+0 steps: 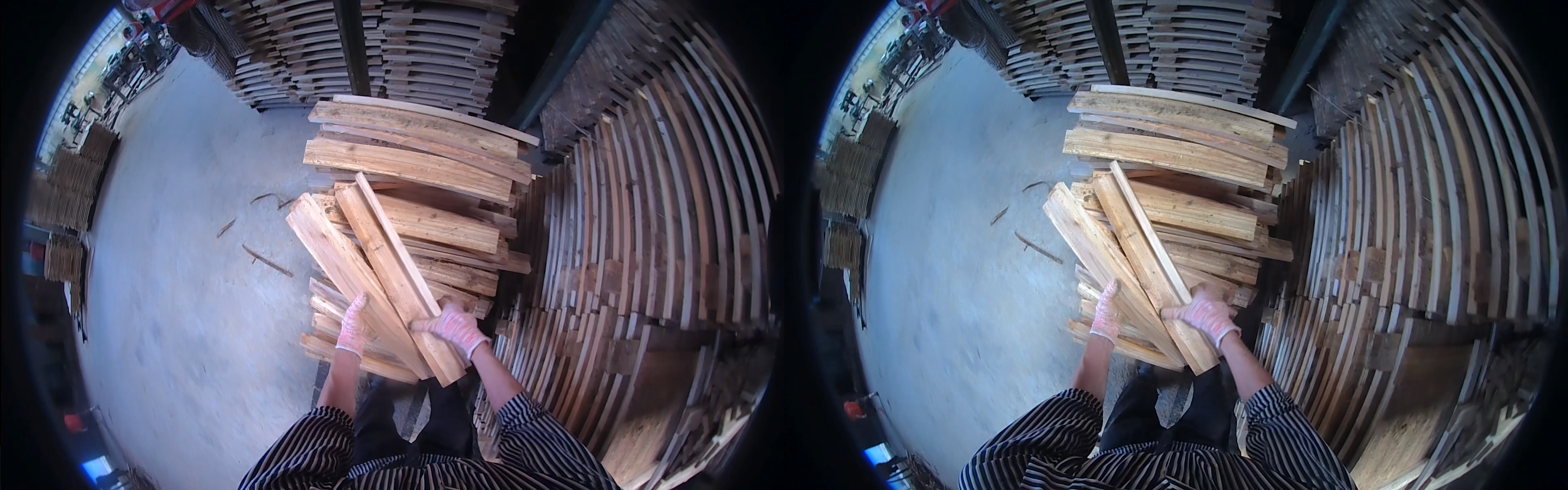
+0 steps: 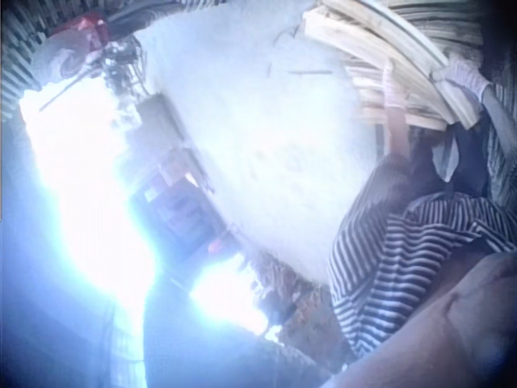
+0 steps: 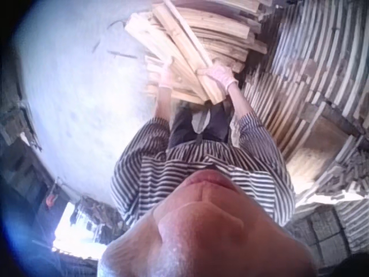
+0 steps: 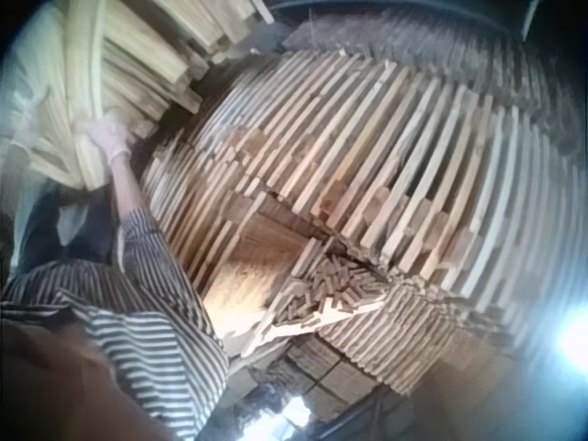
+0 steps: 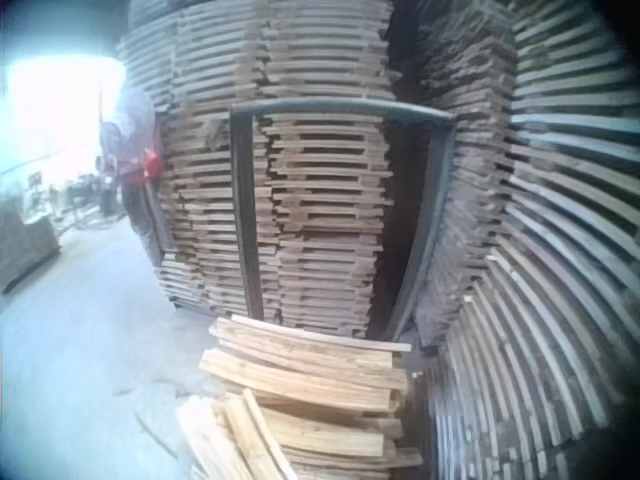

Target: The person repeatedly picks up small wooden planks from a pile on the floor and stacks them onto a metal rack. The person wears pink gloves and a striped shirt while performing the task in a workshop environment.

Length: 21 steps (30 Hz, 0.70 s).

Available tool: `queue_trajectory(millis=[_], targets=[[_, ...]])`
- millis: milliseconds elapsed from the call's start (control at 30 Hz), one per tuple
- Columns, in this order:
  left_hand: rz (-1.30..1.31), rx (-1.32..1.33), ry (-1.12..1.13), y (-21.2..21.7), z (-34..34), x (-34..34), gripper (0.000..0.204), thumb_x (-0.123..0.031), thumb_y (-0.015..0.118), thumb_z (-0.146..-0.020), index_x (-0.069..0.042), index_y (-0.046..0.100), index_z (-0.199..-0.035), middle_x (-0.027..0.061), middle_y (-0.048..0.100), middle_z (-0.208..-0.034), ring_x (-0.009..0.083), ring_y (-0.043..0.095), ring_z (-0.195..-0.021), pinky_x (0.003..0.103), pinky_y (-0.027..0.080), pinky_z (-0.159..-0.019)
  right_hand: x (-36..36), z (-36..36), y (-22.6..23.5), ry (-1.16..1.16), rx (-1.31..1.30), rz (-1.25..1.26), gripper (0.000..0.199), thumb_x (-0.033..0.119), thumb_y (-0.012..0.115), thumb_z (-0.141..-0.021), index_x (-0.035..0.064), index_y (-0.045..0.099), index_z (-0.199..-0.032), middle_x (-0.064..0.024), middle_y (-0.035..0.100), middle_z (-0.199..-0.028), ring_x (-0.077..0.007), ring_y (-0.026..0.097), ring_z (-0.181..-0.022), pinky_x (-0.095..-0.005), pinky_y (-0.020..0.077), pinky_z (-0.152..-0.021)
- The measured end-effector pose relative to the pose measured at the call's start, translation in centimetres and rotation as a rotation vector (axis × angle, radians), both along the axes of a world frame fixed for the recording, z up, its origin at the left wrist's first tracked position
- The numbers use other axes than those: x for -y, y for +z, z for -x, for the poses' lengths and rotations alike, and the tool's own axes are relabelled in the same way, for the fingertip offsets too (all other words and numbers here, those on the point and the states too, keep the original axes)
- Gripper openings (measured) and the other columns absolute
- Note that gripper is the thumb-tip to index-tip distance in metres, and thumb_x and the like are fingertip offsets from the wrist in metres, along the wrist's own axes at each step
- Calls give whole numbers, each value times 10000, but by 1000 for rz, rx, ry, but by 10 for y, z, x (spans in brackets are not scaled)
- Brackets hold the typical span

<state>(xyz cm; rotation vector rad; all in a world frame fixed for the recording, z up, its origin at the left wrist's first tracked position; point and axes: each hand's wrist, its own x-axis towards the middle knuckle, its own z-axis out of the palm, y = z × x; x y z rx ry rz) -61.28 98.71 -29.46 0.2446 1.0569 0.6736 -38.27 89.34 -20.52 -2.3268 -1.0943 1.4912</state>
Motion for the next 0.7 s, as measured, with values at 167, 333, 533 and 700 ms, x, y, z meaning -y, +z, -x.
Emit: queue_trajectory(millis=[167,333,533,700], targets=[[-40,127,-44,27,28,13,655,-333,733,-891,-20,496,-1415,153,587,-1347,337,563,-1232,492,421,-1109,45,53,18,-91,-3,-81,954,606,857,-607,-45,600,-1255,-265,685,-1127,-368,684,-1044,-413,531,-921],[-160,35,-327,101,14,36,587,-349,634,-922,-14,512,-1387,183,579,-1337,362,557,-1223,535,427,-1091,124,86,69,-282,172,-114,1058,689,789,-638,-5,502,-1383,-255,539,-1387,-364,577,-1248,-438,473,-1030],[-392,115,-654,189,-39,59,583,-405,560,-941,-15,518,-1373,179,582,-1310,339,564,-1192,521,453,-1043,187,68,185,-487,-26,-216,1191,560,812,-652,47,260,-1574,-239,422,-1535,-350,463,-1386,-411,388,-1136],[-683,202,-927,306,-102,124,614,-422,593,-915,1,524,-1355,167,594,-1289,313,581,-1163,486,471,-1015,226,64,247,-840,-117,-922,1192,421,870,-717,64,145,-1594,-207,499,-1459,-272,490,-1342,-361,404,-1108]])
